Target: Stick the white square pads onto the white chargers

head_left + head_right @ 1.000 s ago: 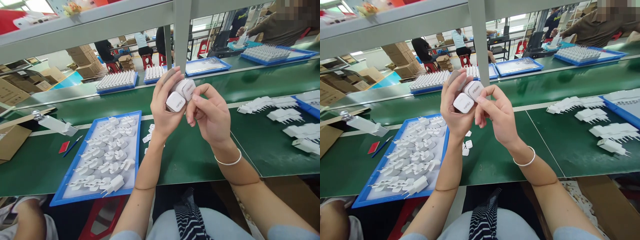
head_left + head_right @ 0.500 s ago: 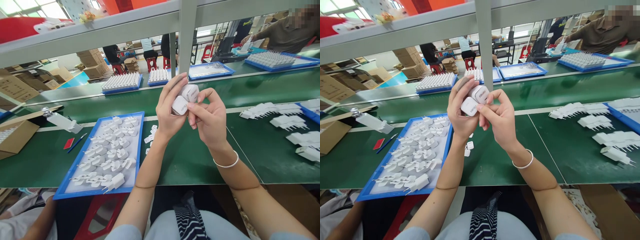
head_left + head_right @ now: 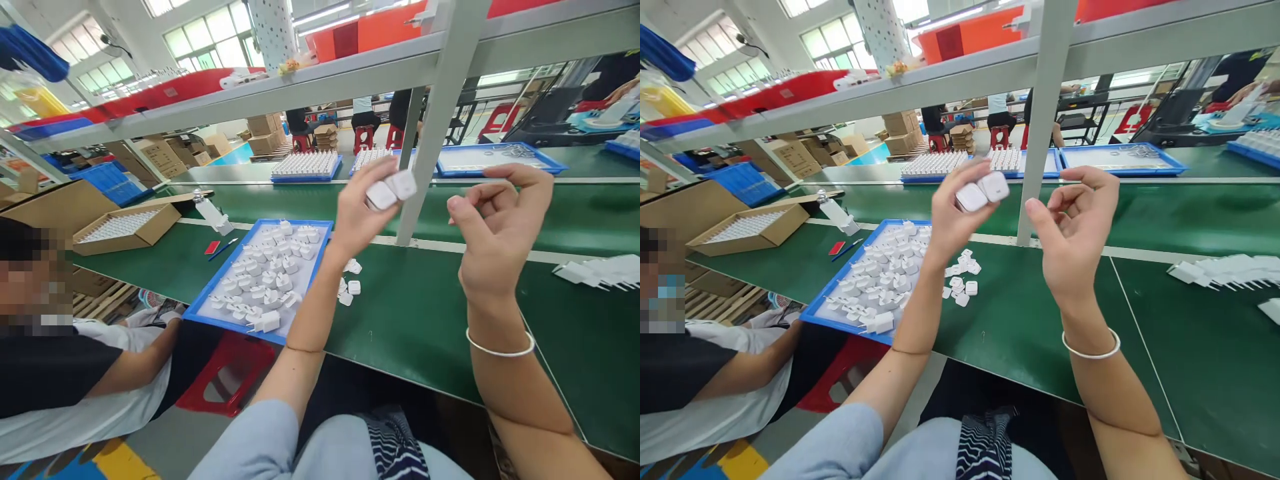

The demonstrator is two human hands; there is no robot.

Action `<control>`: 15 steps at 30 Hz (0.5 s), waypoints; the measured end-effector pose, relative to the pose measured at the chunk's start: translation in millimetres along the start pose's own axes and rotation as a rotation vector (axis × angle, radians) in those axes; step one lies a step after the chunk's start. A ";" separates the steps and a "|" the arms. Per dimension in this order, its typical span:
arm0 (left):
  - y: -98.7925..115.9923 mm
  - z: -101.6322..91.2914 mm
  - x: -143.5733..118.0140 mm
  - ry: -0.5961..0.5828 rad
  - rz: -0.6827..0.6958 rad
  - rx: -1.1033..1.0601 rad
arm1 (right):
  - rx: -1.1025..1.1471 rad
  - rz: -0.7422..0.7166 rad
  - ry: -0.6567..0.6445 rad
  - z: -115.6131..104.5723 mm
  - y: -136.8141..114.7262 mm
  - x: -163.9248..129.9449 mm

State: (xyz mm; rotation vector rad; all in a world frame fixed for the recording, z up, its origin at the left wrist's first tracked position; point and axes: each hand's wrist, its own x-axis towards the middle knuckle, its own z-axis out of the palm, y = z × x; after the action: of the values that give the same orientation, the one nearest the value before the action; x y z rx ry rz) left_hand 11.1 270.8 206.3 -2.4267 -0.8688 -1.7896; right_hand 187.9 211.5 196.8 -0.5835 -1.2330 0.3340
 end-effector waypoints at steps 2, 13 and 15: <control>-28.9 -32.2 13.4 -0.051 -0.103 0.036 | 0.019 0.071 -0.032 -3.0 9.2 3.3; 5.8 -129.6 -7.5 -0.284 -0.152 0.179 | 0.013 0.383 -0.433 21.0 6.9 -15.4; -6.1 -145.1 -3.7 -0.504 -0.310 0.498 | 0.008 0.409 -0.460 21.0 8.2 -16.3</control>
State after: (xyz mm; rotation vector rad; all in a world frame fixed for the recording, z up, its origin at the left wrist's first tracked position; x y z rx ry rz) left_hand -120.2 228.2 251.9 -2.5014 -1.5743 -0.8340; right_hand 163.5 214.4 183.7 -0.7800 -1.5462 0.8522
